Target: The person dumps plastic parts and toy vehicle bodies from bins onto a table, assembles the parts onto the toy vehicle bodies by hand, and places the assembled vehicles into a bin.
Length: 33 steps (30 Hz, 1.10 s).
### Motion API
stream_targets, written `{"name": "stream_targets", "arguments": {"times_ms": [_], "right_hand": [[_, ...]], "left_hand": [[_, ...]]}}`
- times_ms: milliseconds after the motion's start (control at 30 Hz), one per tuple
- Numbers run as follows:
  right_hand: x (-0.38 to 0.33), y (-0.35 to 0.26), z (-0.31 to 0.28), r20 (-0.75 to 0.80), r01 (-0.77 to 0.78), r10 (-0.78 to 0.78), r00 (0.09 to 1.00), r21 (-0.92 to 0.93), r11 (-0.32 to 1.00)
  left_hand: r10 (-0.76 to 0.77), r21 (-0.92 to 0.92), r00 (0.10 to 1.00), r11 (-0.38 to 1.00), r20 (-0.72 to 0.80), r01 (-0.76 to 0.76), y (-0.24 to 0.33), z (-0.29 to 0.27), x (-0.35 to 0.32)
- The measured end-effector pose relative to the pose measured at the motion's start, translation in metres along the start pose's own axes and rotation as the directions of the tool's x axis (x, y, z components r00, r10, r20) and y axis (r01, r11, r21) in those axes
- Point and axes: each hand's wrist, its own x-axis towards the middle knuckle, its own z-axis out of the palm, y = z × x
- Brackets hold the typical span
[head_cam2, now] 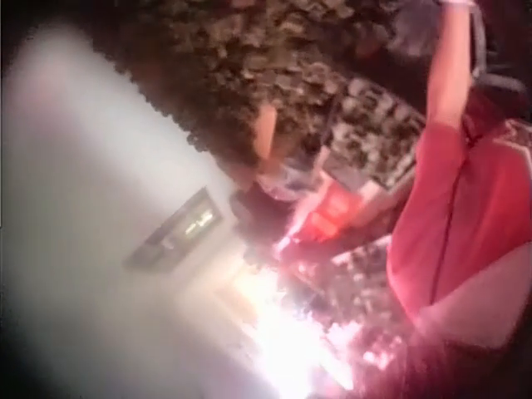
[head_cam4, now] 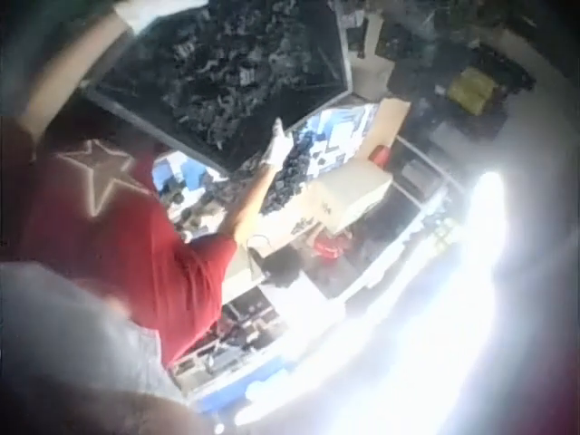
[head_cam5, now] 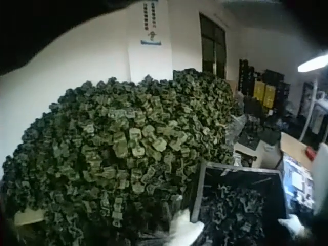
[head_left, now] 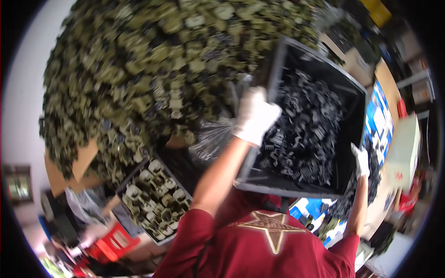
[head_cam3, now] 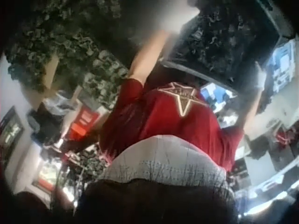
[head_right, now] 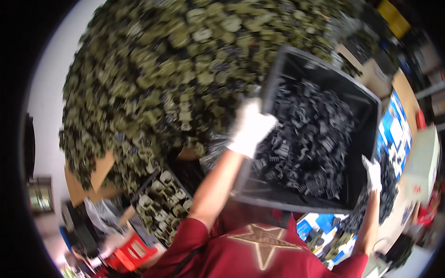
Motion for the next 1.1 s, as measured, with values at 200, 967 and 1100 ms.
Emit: {"name": "stream_targets", "arguments": {"times_ms": [200, 967, 1100], "right_hand": [[-0.001, 0.01, 0.027, -0.025, 0.038, -0.04, 0.999, -0.052, 0.998], [-0.128, -0.011, 0.267, -0.071, -0.255, 0.313, 0.947, 0.427, 0.868], [-0.122, -0.032, 0.256, 0.027, -0.309, 0.317, 0.948, 0.308, 0.9]], "left_hand": [[0.157, 0.049, 0.911, 0.987, -0.382, -0.15, -0.019, -0.005, -0.064], [0.276, 0.399, 0.955, 0.867, 0.113, -0.298, -0.091, -0.119, 0.067], [0.091, 0.475, 0.992, 0.871, 0.092, -0.124, -0.092, -0.112, 0.074]]}}
